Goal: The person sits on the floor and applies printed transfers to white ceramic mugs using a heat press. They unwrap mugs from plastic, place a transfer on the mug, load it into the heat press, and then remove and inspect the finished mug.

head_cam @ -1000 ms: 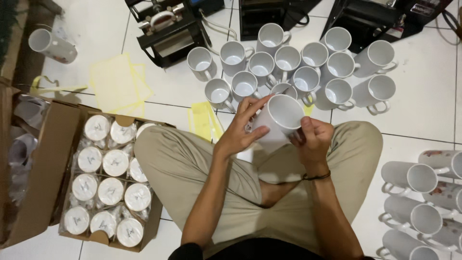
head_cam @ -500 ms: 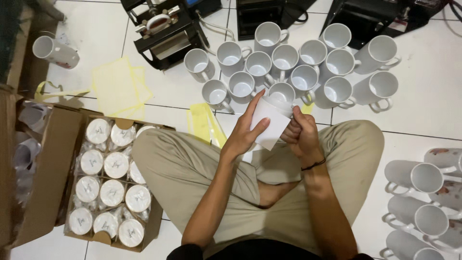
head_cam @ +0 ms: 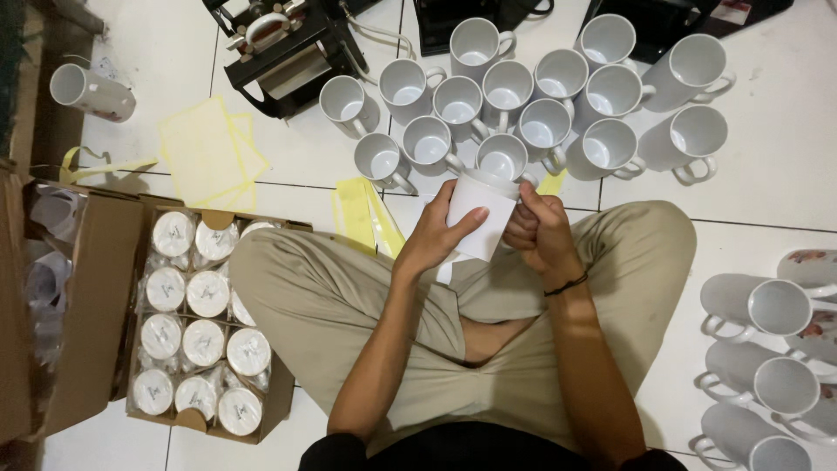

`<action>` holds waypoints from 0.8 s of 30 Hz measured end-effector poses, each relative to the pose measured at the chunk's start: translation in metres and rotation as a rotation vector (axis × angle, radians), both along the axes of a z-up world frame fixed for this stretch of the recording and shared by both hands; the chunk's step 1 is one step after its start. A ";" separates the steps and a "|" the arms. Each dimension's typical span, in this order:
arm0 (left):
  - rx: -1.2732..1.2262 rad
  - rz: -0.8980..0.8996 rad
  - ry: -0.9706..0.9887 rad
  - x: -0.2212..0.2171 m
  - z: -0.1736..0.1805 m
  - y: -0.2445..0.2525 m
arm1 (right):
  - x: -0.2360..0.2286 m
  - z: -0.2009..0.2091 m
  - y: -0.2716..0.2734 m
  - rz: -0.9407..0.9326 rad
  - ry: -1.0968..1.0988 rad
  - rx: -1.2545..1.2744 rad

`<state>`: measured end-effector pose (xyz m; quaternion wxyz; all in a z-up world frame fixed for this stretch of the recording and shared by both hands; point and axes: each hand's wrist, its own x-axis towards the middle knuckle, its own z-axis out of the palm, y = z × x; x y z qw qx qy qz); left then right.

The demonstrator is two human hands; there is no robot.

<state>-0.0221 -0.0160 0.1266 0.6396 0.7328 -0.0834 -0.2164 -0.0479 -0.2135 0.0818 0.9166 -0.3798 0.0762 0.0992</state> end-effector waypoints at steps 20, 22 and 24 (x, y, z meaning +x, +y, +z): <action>-0.223 0.256 0.158 -0.013 -0.072 0.000 | -0.011 0.017 0.021 -0.062 -0.009 -0.278; -0.352 0.412 0.232 -0.034 -0.102 -0.006 | -0.020 0.049 0.029 -0.120 -0.177 -0.714; -0.489 0.568 0.310 -0.042 -0.128 -0.008 | -0.027 0.065 0.035 -0.173 -0.350 -1.155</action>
